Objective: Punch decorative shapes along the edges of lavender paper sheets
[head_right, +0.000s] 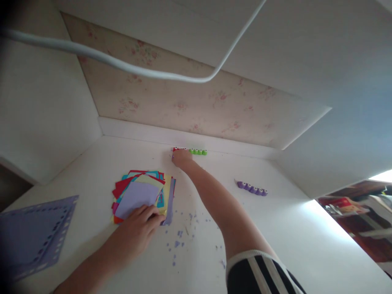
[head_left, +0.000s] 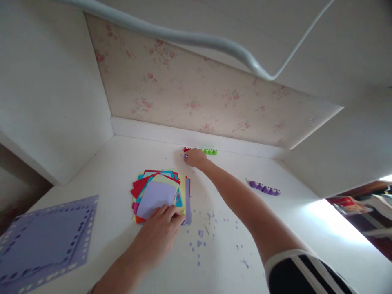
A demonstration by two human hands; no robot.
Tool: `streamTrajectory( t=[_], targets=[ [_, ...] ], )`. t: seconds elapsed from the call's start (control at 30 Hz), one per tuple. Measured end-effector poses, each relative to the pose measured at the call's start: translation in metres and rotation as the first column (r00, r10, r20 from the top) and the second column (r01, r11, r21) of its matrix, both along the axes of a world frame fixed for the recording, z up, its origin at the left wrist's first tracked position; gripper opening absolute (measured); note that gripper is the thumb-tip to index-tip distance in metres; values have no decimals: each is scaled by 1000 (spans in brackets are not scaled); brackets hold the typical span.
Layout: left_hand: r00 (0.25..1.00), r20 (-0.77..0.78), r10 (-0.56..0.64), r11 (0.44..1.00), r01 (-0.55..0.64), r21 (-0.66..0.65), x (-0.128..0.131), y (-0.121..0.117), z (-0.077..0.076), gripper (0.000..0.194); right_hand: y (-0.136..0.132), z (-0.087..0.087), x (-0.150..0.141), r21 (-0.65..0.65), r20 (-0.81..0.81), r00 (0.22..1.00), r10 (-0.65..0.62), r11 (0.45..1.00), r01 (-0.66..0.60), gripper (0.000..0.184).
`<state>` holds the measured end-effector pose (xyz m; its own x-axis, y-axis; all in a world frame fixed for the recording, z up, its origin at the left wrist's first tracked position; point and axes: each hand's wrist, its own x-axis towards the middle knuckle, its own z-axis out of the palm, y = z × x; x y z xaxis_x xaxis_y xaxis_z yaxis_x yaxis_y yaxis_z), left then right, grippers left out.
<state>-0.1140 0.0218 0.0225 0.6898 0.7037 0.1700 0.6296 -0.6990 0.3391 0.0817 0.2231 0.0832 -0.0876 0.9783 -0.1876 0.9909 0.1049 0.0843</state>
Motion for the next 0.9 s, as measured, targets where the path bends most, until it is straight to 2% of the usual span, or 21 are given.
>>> streamTrajectory(
  t=[0.33,0.47,0.53,0.6,0.67,0.77,0.9],
  targets=[
    [1000,-6,-2,999,1,-37,-1,0,4,23,14,-6,-10,84,-45,994,-97,991,101,30],
    [1000,-4,-2,999,2,-45,0,0,4,25,7,-1,-7,114,-93,993,-70,990,80,40],
    [1000,-5,-8,999,7,-44,0,0,4,25,0,4,3,130,-120,992,-42,990,58,45],
    [1000,-11,-10,999,9,-42,0,0,4,25,-8,9,27,144,-146,989,-34,988,55,46],
    [1000,-19,-13,999,12,-39,-1,0,3,27,-21,15,67,168,-164,984,-71,981,99,45],
    [1000,-24,-18,1000,17,-19,-1,0,1,31,-50,22,149,207,-189,960,-205,948,243,42],
    [999,-12,-31,999,31,16,-1,2,-3,29,-114,23,261,281,-249,877,-412,835,472,43]
  ],
)
